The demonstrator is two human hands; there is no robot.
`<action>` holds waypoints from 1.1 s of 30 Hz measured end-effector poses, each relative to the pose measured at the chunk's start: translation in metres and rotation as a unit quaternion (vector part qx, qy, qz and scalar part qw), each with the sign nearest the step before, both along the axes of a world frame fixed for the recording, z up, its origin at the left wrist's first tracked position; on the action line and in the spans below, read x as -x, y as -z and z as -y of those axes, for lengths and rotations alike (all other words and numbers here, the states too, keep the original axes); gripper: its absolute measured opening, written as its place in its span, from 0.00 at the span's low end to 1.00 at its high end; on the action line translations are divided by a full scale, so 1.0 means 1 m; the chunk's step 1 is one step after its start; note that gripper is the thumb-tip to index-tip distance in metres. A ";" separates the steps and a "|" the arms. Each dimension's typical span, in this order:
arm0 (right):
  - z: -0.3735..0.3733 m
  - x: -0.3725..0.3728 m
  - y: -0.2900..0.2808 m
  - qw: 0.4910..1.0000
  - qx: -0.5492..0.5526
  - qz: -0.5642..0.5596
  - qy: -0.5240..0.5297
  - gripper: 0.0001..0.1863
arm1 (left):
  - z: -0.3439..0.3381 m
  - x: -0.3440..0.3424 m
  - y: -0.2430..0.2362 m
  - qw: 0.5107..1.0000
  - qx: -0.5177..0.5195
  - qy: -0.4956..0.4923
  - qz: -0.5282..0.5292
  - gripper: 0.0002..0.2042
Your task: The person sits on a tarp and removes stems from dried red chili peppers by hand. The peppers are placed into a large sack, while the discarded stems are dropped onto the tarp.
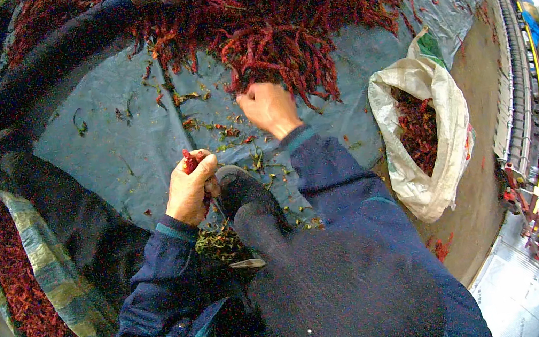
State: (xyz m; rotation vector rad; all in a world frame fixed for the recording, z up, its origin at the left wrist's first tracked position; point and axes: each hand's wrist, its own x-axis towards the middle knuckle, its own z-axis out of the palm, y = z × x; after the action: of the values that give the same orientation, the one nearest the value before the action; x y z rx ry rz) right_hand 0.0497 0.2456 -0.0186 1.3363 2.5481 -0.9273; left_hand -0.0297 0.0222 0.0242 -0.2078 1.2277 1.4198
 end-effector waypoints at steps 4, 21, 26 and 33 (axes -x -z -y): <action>0.050 -0.042 -0.021 0.991 0.100 -0.089 0.006 0.16 | -0.004 -0.002 -0.003 0.999 0.015 0.039 0.004 0.10; 0.090 -0.066 -0.052 0.949 0.243 -0.200 0.024 0.08 | 0.007 -0.005 0.017 0.994 -0.083 0.061 -0.035 0.13; 0.076 -0.059 -0.055 0.800 0.488 -0.276 0.213 0.14 | 0.012 -0.010 0.008 0.997 -0.077 0.017 0.009 0.11; 0.086 -0.051 -0.061 0.859 0.356 -0.323 0.175 0.11 | 0.032 -0.004 0.047 0.964 -0.077 0.143 -0.209 0.05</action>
State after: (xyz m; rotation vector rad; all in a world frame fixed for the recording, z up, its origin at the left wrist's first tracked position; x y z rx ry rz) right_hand 0.1005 0.1598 0.0426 1.3821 1.8885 -2.4329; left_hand -0.0258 -0.0102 -0.0232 0.3831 1.4118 1.3324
